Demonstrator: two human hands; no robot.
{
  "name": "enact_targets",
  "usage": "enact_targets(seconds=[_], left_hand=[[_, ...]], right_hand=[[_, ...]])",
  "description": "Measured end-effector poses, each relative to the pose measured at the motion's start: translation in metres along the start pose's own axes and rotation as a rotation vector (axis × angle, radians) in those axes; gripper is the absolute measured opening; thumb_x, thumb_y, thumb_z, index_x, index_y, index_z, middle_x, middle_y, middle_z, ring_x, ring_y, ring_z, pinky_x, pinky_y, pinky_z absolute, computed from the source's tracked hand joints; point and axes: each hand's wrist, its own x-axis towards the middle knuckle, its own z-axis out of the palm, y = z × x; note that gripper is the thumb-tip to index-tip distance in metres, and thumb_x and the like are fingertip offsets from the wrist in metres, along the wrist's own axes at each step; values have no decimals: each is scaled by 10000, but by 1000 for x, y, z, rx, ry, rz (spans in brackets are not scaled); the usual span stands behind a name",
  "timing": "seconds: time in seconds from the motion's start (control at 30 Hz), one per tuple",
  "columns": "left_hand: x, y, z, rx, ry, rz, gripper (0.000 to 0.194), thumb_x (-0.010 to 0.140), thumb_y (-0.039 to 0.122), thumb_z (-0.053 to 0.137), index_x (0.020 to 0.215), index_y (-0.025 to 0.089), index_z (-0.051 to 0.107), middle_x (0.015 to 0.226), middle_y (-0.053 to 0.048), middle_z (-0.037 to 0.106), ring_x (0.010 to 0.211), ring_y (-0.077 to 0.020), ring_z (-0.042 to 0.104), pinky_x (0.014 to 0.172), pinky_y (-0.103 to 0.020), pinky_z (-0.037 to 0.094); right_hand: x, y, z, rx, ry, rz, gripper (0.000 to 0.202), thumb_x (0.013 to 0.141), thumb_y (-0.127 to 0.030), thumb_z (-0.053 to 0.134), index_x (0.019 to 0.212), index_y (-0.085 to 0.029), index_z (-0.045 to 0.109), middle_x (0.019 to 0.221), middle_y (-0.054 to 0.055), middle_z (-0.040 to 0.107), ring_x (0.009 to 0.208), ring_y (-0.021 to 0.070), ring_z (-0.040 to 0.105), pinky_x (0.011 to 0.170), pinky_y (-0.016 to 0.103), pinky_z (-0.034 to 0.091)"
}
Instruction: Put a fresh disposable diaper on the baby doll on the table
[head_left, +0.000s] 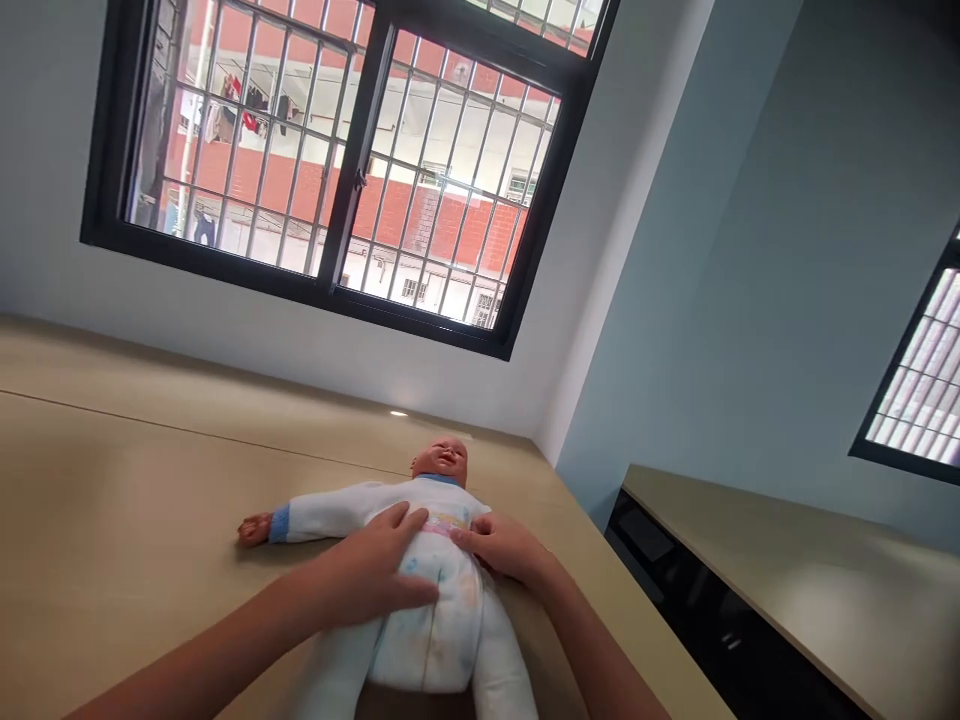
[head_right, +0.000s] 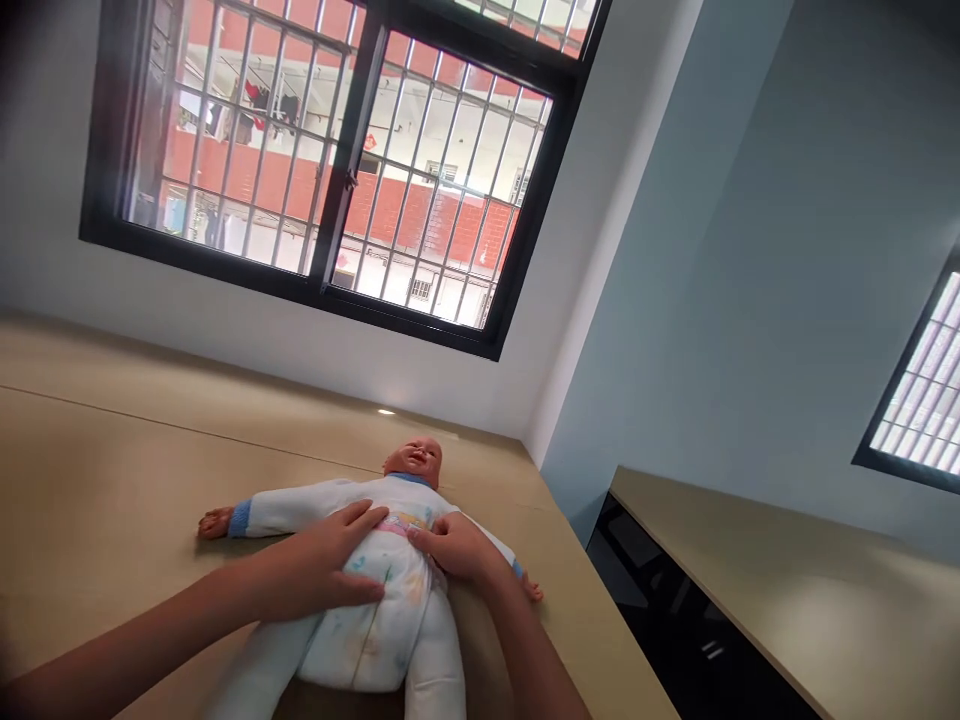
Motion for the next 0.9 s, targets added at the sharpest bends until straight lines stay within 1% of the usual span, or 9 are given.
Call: enact_targets(seconds=[0.07, 0.13, 0.2, 0.27, 0.37, 0.43, 0.63, 0.8, 0.9], left_hand=[[7, -9, -7, -16, -27, 2, 711, 782, 599, 654, 1358, 193, 555, 1399, -139, 528, 1236, -357, 532, 991, -401, 453], [13, -19, -15, -18, 22, 0, 650, 801, 601, 637, 1311, 203, 576, 1364, -125, 557, 1211, -333, 540, 987, -393, 448], [14, -28, -22, -11, 135, -39, 469, 860, 577, 565, 1128, 199, 636, 1192, -102, 639, 1073, -293, 585, 905, -377, 465], [11, -36, -28, -46, 198, -82, 373, 896, 548, 515, 959, 201, 637, 971, -60, 667, 902, -247, 597, 780, -340, 466], [3, -48, -33, -188, 91, -65, 285, 862, 481, 585, 927, 210, 642, 833, -8, 643, 791, -198, 584, 675, -278, 446], [0, -56, -34, -241, 32, -46, 207, 836, 392, 606, 919, 210, 657, 832, -2, 650, 783, -185, 589, 667, -263, 441], [3, -61, -34, -193, 74, -65, 88, 777, 246, 595, 823, 196, 651, 743, 8, 628, 714, -170, 572, 608, -249, 403], [7, -53, -29, 62, 173, 209, 243, 951, 223, 427, 988, 216, 667, 1026, -32, 644, 846, -164, 594, 760, -278, 446], [13, -58, -21, 218, 172, 301, 307, 971, 151, 358, 1035, 204, 653, 1010, -43, 638, 830, -162, 603, 745, -277, 449]], right_hand=[[12, -1, 8, 63, 42, -64, 456, 842, -535, 617, 623, -203, 395, 564, -54, 375, 556, 98, 322, 508, 255, 243], [19, -2, 12, 107, 119, -114, 394, 852, -454, 609, 634, -197, 404, 596, -50, 382, 598, 100, 336, 545, 246, 275], [16, -3, 11, 149, 173, -153, 319, 838, -389, 613, 656, -190, 443, 614, -45, 421, 615, 102, 367, 567, 242, 300], [5, -5, 7, 250, 147, -198, 256, 813, -365, 630, 693, -184, 494, 621, -38, 478, 600, 105, 413, 559, 242, 316], [-15, -8, 2, 378, 23, -217, 176, 769, -323, 659, 772, -168, 576, 665, -21, 550, 607, 116, 482, 552, 240, 345], [-22, -10, 1, 342, 31, -199, 123, 741, -260, 658, 792, -152, 627, 698, -8, 574, 643, 122, 500, 572, 239, 358], [-17, -8, 11, 270, 60, -192, 115, 703, -169, 622, 798, -133, 673, 712, 10, 616, 664, 132, 524, 600, 245, 371], [-9, -3, 25, 176, 187, -314, 86, 729, -152, 586, 808, -158, 619, 706, -22, 554, 638, 115, 448, 585, 244, 332], [-4, 0, 31, 121, 237, -350, 155, 763, -151, 554, 909, -170, 602, 745, -21, 564, 642, 121, 466, 606, 250, 356]])
